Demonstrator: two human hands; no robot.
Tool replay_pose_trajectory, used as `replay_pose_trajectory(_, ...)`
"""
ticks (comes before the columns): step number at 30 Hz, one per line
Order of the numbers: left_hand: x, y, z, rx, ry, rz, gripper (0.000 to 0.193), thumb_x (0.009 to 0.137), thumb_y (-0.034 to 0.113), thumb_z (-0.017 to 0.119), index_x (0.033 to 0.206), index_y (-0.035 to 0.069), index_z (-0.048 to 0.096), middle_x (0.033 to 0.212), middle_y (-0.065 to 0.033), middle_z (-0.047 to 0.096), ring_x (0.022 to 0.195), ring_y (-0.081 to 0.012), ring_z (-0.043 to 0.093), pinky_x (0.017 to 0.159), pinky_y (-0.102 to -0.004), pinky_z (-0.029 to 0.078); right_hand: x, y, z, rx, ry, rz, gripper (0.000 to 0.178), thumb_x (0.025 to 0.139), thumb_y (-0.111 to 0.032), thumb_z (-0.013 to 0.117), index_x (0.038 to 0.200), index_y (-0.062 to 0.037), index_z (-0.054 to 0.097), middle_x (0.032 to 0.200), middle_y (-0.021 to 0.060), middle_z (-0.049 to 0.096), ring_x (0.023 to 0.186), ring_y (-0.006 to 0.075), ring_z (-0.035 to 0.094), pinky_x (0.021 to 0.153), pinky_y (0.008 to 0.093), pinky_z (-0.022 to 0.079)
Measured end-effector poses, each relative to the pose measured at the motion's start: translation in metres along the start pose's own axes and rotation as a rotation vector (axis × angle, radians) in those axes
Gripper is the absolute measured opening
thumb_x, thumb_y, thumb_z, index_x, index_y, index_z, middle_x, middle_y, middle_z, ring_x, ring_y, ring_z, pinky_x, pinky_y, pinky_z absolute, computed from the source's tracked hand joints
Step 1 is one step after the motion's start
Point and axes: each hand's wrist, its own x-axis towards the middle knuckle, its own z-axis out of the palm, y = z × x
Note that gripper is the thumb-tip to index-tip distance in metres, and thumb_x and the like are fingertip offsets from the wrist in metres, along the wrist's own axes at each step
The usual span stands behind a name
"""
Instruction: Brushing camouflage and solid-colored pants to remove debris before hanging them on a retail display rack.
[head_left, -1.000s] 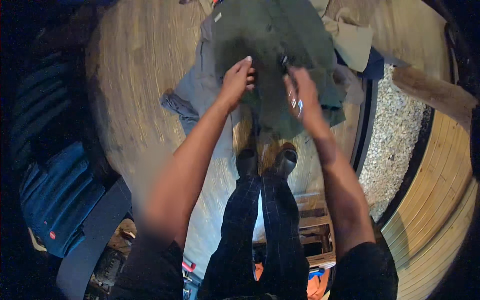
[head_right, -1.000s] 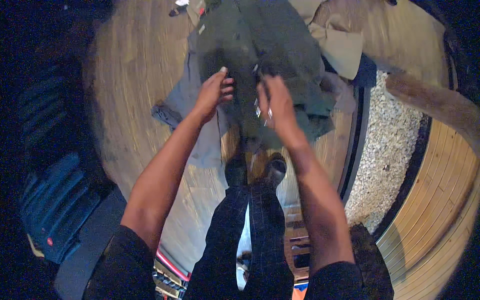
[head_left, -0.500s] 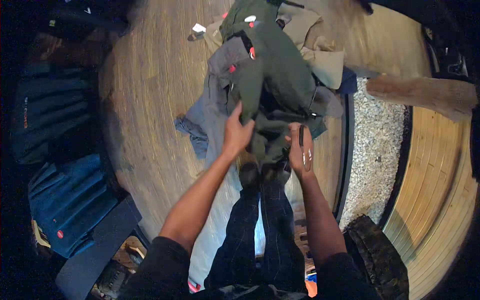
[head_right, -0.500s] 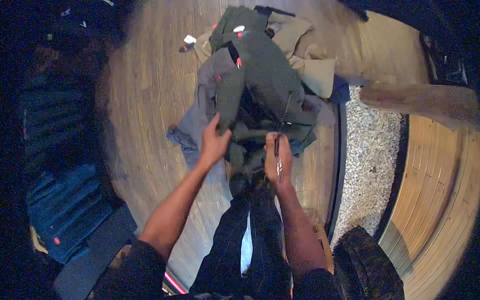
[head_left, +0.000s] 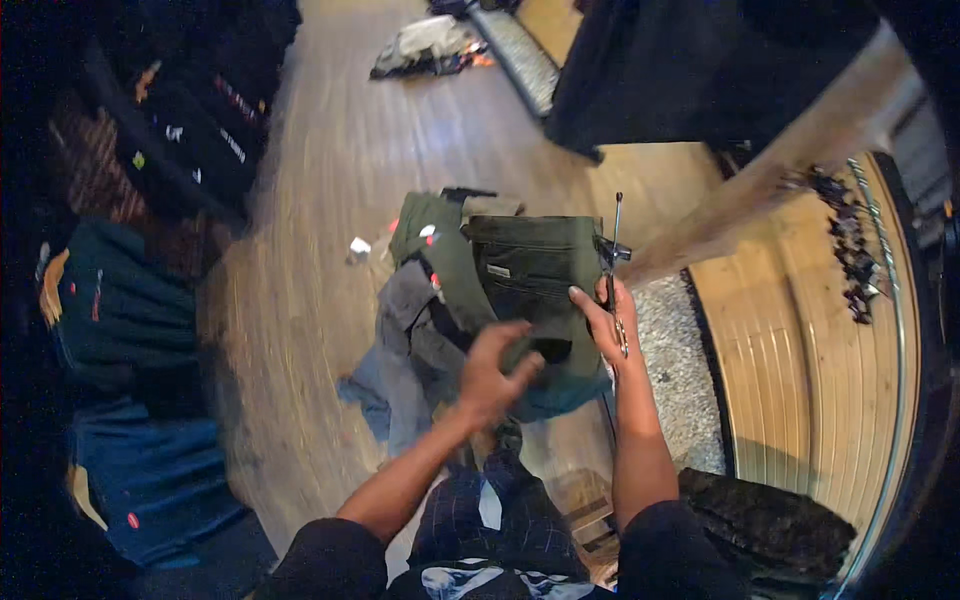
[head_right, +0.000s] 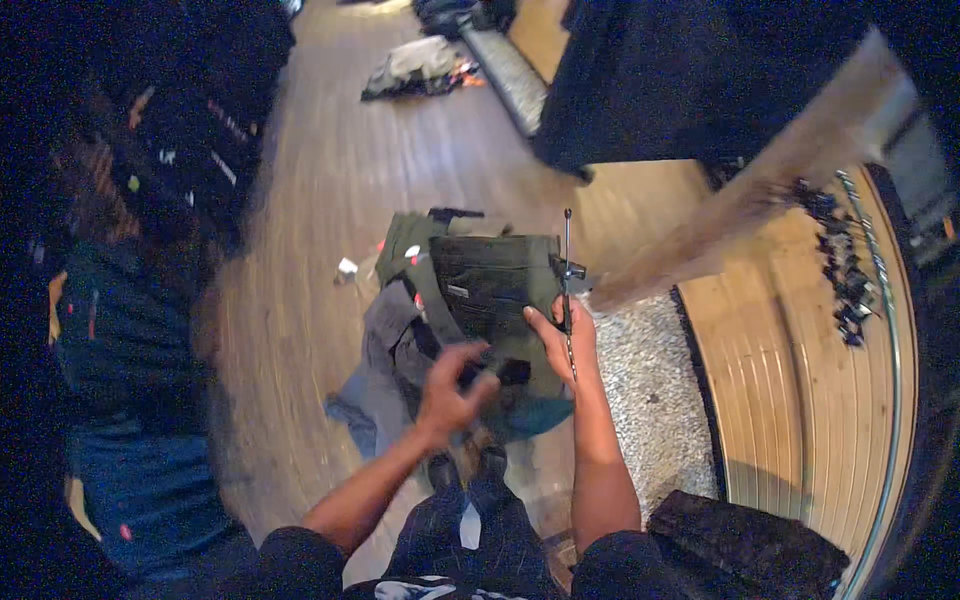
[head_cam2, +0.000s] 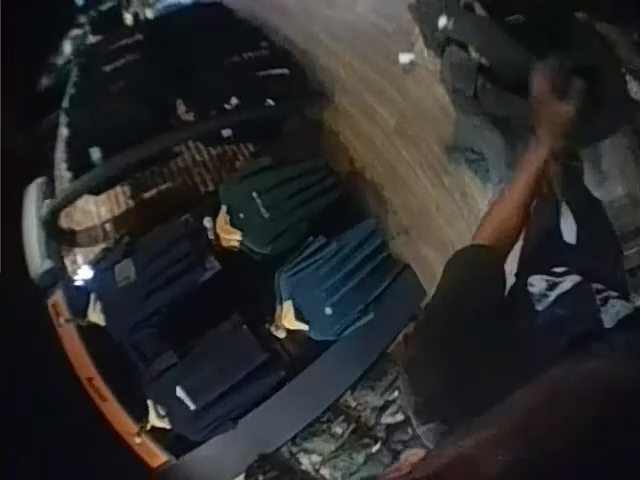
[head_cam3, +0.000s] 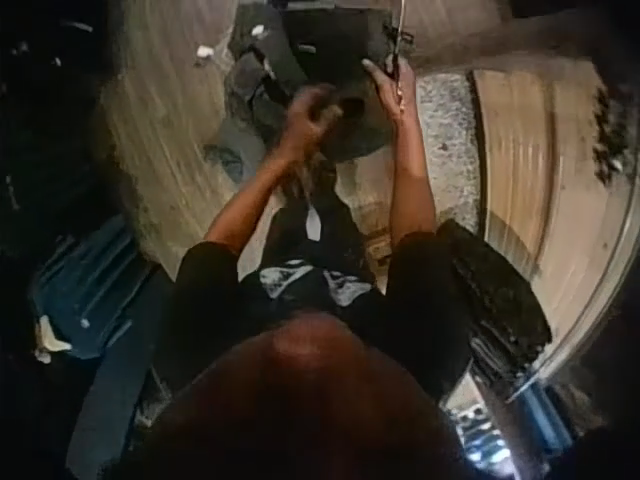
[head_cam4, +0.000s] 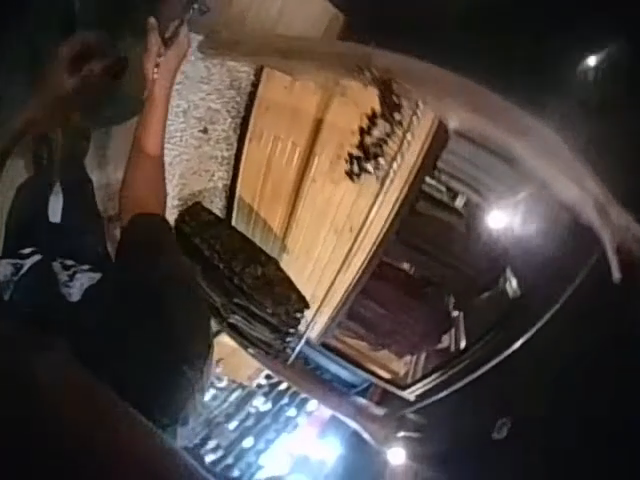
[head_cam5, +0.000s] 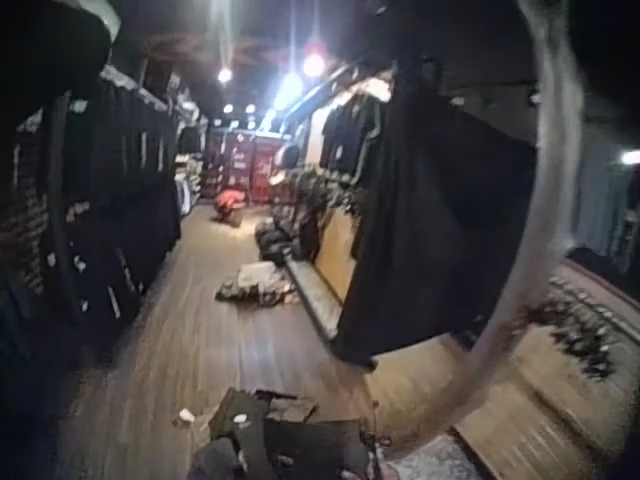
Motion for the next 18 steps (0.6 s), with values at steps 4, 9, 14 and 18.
replay_pose_trajectory(4, 0.102, 0.029, -0.023, -0.357, 0.265, 0.04, 0.069, 0.079, 0.033, 0.08, 0.131, 0.001, 0.049, 0.125, -0.0134, 0.058, 0.114, -0.0239, 0.056, 0.099, -0.0384, 0.044, -0.028, -0.061, -0.089, 0.062, 0.045, -0.105, 0.047, 0.078, -0.025, 0.08, 0.074, -0.0134, 0.035, 0.068, -0.0046, 0.035, 0.066, 0.0094, 0.036, 0.059, 0.0277, 0.034)
replay_pose_trajectory(9, 0.153, 0.159, -0.031, -0.562, -0.395, 0.064, 0.055, 0.08, 0.019, 0.08, 0.126, -0.001, 0.057, 0.111, -0.0052, 0.067, 0.102, -0.0168, 0.062, 0.092, -0.0338, 0.049, -0.077, -0.1, -0.2, 0.079, 0.115, -0.171, 0.048, 0.077, -0.027, 0.081, 0.073, -0.0138, 0.035, 0.07, -0.0042, 0.035, 0.067, 0.0104, 0.034, 0.06, 0.0276, 0.031)
replay_pose_trajectory(14, 0.129, 0.328, 0.01, -0.389, -0.48, 0.299, 0.062, 0.079, 0.004, 0.077, 0.136, 0.005, 0.053, 0.12, -0.0022, 0.064, 0.109, -0.0105, 0.058, 0.093, -0.0281, 0.047, -0.121, -0.089, -0.31, 0.291, 0.266, -0.303, 0.042, 0.08, -0.018, 0.079, 0.076, -0.0134, 0.038, 0.07, -0.0061, 0.036, 0.065, 0.0078, 0.035, 0.057, 0.0255, 0.031)
replay_pose_trajectory(18, 0.108, 0.393, 0.059, -0.454, -0.638, 0.421, 0.07, 0.079, 0.001, 0.075, 0.141, 0.006, 0.045, 0.132, -0.0022, 0.057, 0.118, -0.0115, 0.052, 0.102, -0.0287, 0.041, -0.151, -0.084, -0.375, 0.435, 0.438, -0.357, 0.038, 0.082, -0.018, 0.075, 0.079, -0.0147, 0.038, 0.074, -0.0053, 0.034, 0.069, 0.0071, 0.035, 0.061, 0.0261, 0.031)
